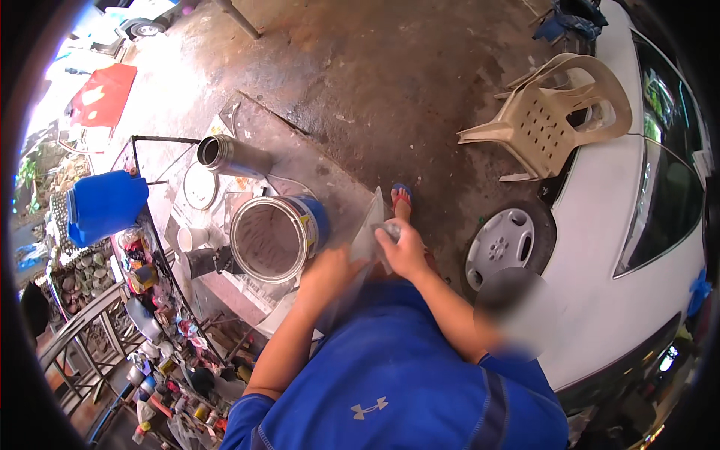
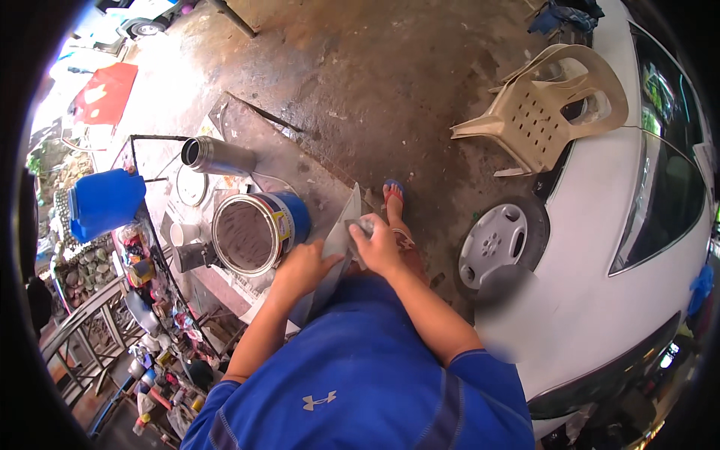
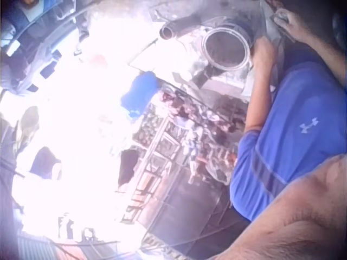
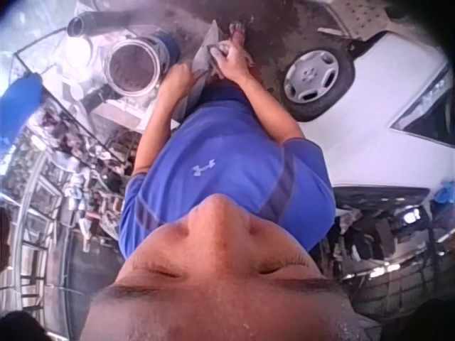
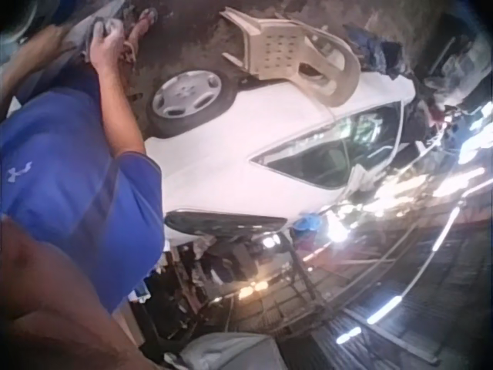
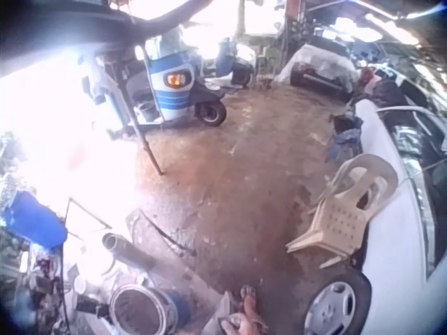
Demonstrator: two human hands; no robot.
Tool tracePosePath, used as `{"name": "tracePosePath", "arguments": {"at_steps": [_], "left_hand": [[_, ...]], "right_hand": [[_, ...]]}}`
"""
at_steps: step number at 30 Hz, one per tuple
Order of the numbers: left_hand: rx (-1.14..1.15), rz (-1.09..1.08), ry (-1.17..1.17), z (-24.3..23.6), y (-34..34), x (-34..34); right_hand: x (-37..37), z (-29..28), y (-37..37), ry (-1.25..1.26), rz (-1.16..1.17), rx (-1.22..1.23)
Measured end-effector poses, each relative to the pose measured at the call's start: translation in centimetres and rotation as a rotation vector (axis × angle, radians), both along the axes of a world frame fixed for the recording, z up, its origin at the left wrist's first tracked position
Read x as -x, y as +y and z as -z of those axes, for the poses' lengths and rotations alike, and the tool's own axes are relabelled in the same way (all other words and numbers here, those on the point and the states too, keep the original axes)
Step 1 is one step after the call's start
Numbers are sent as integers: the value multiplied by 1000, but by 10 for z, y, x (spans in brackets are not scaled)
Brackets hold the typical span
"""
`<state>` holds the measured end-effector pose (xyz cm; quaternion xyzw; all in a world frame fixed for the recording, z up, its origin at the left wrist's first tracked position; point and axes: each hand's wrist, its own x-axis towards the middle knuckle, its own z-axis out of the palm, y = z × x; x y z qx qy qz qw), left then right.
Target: The person holds a grey car part on a table and uses a piece of sandpaper to scrub its surface, occasionally checking the texture with their fingers before picking up the part to inspect it.
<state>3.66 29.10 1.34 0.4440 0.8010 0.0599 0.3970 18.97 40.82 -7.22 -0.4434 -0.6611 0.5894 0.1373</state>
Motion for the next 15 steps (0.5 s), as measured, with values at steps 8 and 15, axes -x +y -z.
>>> {"name": "tracePosePath", "arguments": {"at_steps": [8, 15], "left_hand": [[-15, 3, 38, 3, 3, 1], [-19, 44, 57, 6, -2, -2]], "right_hand": [[39, 12, 35, -109, 114, -101], [35, 32, 9, -50, 146, -435]]}}
